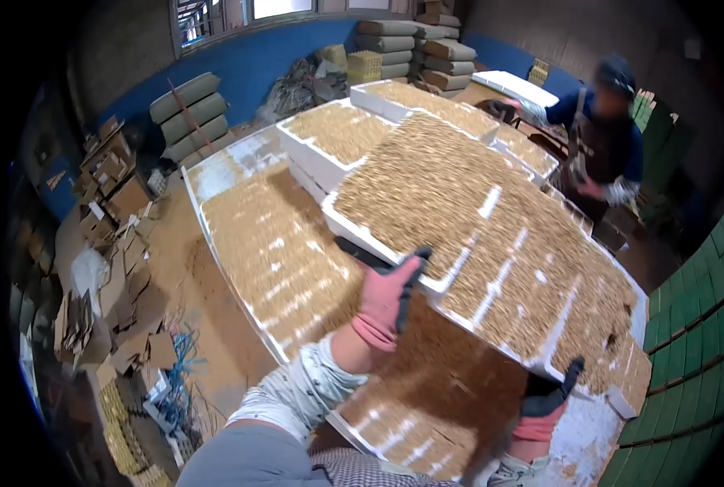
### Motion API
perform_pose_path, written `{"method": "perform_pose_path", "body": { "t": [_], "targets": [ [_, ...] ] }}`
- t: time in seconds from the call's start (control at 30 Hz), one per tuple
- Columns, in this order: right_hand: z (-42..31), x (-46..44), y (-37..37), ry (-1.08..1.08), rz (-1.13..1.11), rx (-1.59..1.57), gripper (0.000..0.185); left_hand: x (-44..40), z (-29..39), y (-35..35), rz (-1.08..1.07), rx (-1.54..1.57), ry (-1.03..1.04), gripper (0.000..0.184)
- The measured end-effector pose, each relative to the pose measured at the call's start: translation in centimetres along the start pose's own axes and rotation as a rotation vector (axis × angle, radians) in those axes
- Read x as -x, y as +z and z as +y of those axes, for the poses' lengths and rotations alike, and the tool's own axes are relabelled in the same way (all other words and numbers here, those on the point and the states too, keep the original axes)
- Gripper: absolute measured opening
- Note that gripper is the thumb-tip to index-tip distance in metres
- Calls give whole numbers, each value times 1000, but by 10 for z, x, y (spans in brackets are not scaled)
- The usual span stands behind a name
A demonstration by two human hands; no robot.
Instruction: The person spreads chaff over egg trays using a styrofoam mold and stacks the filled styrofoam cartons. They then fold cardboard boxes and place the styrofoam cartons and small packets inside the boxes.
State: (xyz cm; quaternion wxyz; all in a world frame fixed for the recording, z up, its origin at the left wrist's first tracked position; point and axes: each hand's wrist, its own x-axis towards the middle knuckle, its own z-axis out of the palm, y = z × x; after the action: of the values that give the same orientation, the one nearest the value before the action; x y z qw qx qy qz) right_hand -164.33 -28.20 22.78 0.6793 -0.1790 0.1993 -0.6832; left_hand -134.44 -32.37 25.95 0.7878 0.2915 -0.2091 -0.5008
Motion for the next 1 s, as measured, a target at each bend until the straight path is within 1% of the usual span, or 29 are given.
{"method": "perform_pose_path", "body": {
  "t": [0.03, 0.07, 0.1, 0.13, 0.17, 0.23, 0.3, 0.33, 0.37, 0.4, 0.43, 0.5, 0.53, 0.6, 0.63, 0.67, 0.7, 0.73, 0.77, 0.8, 0.83, 0.87, 0.9, 0.93, 0.97, 1.0],
  "targets": [
    [31, -17, 43, -81, 89, 9, 52, -36, 23, -20, 34, -39, 22, 45],
    [60, -37, 67, -137, 150, 69, 51, -64, 58, -30, 50, -66, 15, 38],
    [91, -58, 84, -194, 219, 124, 50, -94, 86, -41, 68, -30, 56, 30],
    [120, -76, 112, -202, 214, 59, 42, -119, 115, -49, 39, -38, 73, 28],
    [149, -94, 141, -216, 209, -8, 34, -159, 135, -71, 66, -95, 27, 28],
    [199, -125, 187, -167, 271, 16, 35, -231, 166, -111, 73, -114, 10, 27],
    [242, -145, 243, -140, 451, 161, 37, -292, 198, -145, 25, -202, -126, 37],
    [272, -165, 262, -178, 577, 246, 37, -328, 207, -163, -2, -255, -108, 42],
    [287, -167, 277, -127, 541, 262, 36, -355, 219, -175, -49, -323, -170, 55],
    [303, -169, 292, -76, 504, 280, 36, -370, 232, -179, 96, -437, -296, 58],
    [303, -154, 311, 47, 288, 222, 35, -379, 243, -184, 248, -547, -411, 62],
    [323, -153, 330, 248, 176, 156, 33, -421, 249, -217, 69, -697, -484, 62],
    [330, -153, 332, 345, 128, 120, 32, -427, 249, -216, 79, -666, -459, 60],
    [331, -152, 307, 525, -28, 128, 29, -453, 250, -245, -24, -589, -506, 59],
    [326, -148, 293, 609, -107, 126, 28, -459, 252, -261, -31, -570, -498, 62],
    [314, -131, 286, 688, -261, 368, 44, -460, 251, -274, -38, -551, -493, 69],
    [286, -106, 289, 715, -320, 555, 51, -440, 244, -279, -67, -573, -367, 71],
    [267, -88, 268, 625, -398, 706, 52, -420, 238, -283, -93, -596, -240, 76],
    [238, -73, 238, 504, -461, 652, 54, -382, 229, -290, -152, -645, 8, 75],
    [207, -56, 207, 356, -366, 723, 50, -360, 215, -307, -82, -629, 59, 62],
    [173, -35, 172, 150, -105, 942, 45, -329, 201, -316, 31, -661, 91, 59],
    [142, -16, 114, -19, 151, 1078, 42, -296, 187, -329, 17, -737, 118, 58],
    [109, 11, 43, -118, 405, 1289, 42, -264, 175, -340, 3, -812, 146, 57],
    [81, 47, -24, -223, 613, 1582, 46, -232, 166, -340, -25, -979, 184, 55],
    [64, 95, -85, -29, 926, 1814, 50, -205, 159, -339, -61, -1145, 227, 53],
    [59, 129, -100, 628, 1248, 1996, 57, -185, 152, -342, -137, -1259, 229, 53]
  ]
}}
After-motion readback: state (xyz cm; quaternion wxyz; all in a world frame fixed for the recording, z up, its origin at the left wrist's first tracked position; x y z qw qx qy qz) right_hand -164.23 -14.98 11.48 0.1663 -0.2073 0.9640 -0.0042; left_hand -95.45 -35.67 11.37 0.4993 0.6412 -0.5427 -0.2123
